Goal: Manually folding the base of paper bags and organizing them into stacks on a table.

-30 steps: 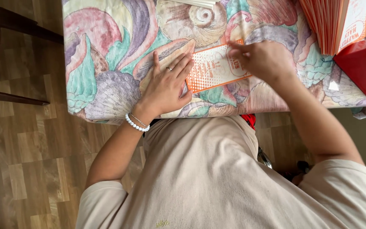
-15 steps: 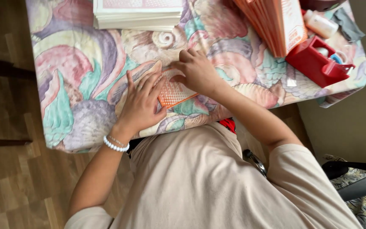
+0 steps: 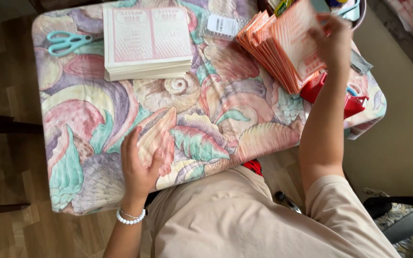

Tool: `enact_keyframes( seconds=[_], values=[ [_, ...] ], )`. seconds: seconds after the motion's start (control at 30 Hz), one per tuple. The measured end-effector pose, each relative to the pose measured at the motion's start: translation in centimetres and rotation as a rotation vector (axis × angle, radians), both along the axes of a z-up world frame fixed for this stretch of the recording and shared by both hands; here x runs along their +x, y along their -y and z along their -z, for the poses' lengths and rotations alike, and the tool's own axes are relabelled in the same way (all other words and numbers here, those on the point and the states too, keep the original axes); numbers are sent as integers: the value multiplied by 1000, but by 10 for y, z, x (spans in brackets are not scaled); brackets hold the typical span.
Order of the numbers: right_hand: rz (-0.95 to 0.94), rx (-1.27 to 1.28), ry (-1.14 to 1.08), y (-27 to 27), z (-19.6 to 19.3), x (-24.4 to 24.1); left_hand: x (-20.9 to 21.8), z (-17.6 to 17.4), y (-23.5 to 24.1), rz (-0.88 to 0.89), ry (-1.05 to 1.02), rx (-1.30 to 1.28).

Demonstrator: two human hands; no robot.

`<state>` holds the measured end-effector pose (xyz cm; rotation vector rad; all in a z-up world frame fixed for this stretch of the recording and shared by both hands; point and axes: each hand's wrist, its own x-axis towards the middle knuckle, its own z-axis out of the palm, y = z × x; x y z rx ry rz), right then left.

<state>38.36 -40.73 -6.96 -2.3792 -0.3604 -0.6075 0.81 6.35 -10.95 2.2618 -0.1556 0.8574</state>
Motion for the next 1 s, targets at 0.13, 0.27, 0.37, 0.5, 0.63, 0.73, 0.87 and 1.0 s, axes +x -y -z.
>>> enact_keyframes(
  seconds=[0.13, 0.27, 0.37, 0.5, 0.63, 0.73, 0.87, 1.0],
  values=[
    [71, -229, -226, -33, 2, -22, 4, 12, -4, -102, -159, 46],
    [109, -123, -171, -51, -3, -35, 7, 10, -6, -111, -179, -2],
    [92, -93, 254, -90, -22, -48, 7, 12, -6, -114, -163, -5],
    [-515, 43, 297, -205, -80, -87, 6, 12, -9, -99, -107, -44],
    [-760, -124, 110, -294, -57, -66, 3, 12, -9, -107, -97, -51],
    [-768, -337, -55, -346, -36, -68, 1, 12, -11, -83, -94, -78],
    [-871, -460, 149, -376, 6, -64, 3, 14, -15, -92, -86, -42],
    [-732, -421, 222, -377, 34, -48, 22, 23, -23, -106, -89, -65]
  ],
)
